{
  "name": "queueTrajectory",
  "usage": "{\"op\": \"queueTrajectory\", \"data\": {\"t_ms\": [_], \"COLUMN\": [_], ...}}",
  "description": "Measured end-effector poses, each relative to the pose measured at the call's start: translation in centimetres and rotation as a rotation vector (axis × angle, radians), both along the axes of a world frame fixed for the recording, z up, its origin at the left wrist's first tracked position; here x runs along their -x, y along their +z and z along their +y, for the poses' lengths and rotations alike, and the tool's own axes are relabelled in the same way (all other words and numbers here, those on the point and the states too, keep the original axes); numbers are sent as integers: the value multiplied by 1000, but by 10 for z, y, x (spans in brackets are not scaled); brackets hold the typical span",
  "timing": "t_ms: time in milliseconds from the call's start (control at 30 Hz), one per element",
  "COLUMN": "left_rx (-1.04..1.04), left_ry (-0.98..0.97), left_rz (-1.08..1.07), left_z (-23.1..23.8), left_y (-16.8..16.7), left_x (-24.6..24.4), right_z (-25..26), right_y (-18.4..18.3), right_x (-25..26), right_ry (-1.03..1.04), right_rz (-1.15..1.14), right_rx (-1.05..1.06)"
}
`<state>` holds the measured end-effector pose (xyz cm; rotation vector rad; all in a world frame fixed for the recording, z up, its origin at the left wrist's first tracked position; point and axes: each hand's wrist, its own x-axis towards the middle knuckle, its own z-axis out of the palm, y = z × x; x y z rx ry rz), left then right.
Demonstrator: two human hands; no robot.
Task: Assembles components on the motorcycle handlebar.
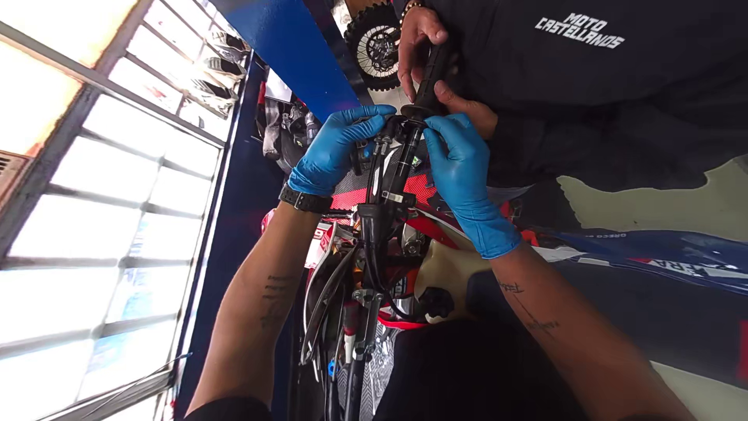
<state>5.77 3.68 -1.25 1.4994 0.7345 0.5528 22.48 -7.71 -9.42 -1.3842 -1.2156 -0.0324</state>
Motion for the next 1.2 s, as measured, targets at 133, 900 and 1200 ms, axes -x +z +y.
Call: {"op": "queueTrajectory", "data": {"t_ms": [133,900,1200], "left_rx": [-17,-44,-299], "left_ry": [-2,-23,-75], "left_rz": [1,22,254], "left_z": [3,5,-9], "left_y": [-1,4,29], "left_x": [-1,2,-10], "right_z": [-1,-1,-2], "right_y": [2,9,16], "right_x": [2,-10,-9], "right_ry": [-15,8,-14], "right_rz": [15,-91,-154], "right_rx": [8,59,70]}}
